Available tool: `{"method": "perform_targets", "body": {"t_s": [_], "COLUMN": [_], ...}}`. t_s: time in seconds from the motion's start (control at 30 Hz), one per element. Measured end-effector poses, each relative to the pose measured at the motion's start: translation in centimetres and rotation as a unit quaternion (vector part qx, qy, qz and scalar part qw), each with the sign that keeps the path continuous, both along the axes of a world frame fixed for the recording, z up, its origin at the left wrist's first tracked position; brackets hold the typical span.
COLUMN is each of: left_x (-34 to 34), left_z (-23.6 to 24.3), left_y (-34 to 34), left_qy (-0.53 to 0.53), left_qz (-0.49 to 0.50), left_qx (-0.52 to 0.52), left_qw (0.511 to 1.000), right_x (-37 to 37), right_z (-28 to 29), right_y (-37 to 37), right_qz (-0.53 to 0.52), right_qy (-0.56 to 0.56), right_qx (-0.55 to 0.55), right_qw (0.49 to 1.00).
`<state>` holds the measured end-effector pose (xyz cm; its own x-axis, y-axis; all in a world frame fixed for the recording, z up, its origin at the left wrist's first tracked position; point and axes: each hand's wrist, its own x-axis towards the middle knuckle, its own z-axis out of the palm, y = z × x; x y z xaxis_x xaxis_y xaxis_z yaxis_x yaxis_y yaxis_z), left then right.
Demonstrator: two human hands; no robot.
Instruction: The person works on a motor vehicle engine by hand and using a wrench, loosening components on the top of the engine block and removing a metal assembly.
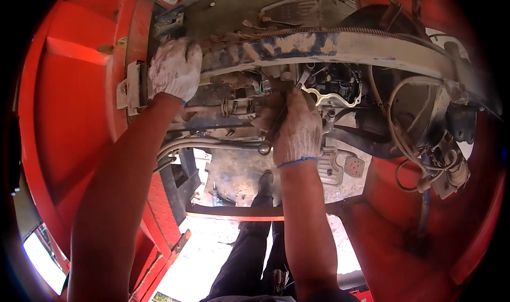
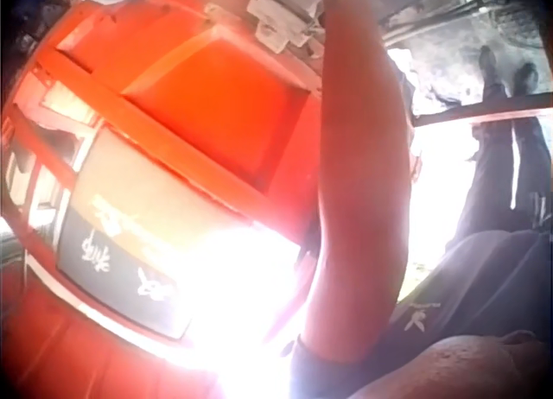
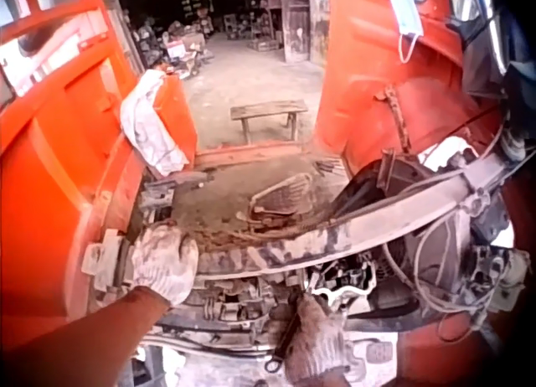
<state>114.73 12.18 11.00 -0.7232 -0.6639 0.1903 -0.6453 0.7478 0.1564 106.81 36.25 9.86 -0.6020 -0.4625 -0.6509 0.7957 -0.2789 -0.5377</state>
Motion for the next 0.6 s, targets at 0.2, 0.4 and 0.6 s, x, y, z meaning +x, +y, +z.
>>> {"method": "perform_targets", "body": {"t_s": [0.2, 0.4, 0.6], "left_x": [0.0, 0.2, 0.0], "left_z": [0.0, -0.3, -0.9], "left_y": [-0.1, -0.2, -0.4], "left_qy": [-0.008, 0.012, 0.043], "left_qz": [0.007, -0.006, -0.026], "left_qx": [0.017, 0.0, -0.027], "left_qw": [1.0, 1.0, 0.998], "right_x": [1.0, -4.7, -14.1], "right_z": [0.7, 1.5, 2.9], "right_y": [-4.3, 4.4, 8.4], "right_qz": [-0.132, 0.187, 0.31], "right_qy": [-0.063, 0.003, 0.245], "right_qx": [0.007, 0.04, 0.166], "right_qw": [0.989, 0.981, 0.903]}}
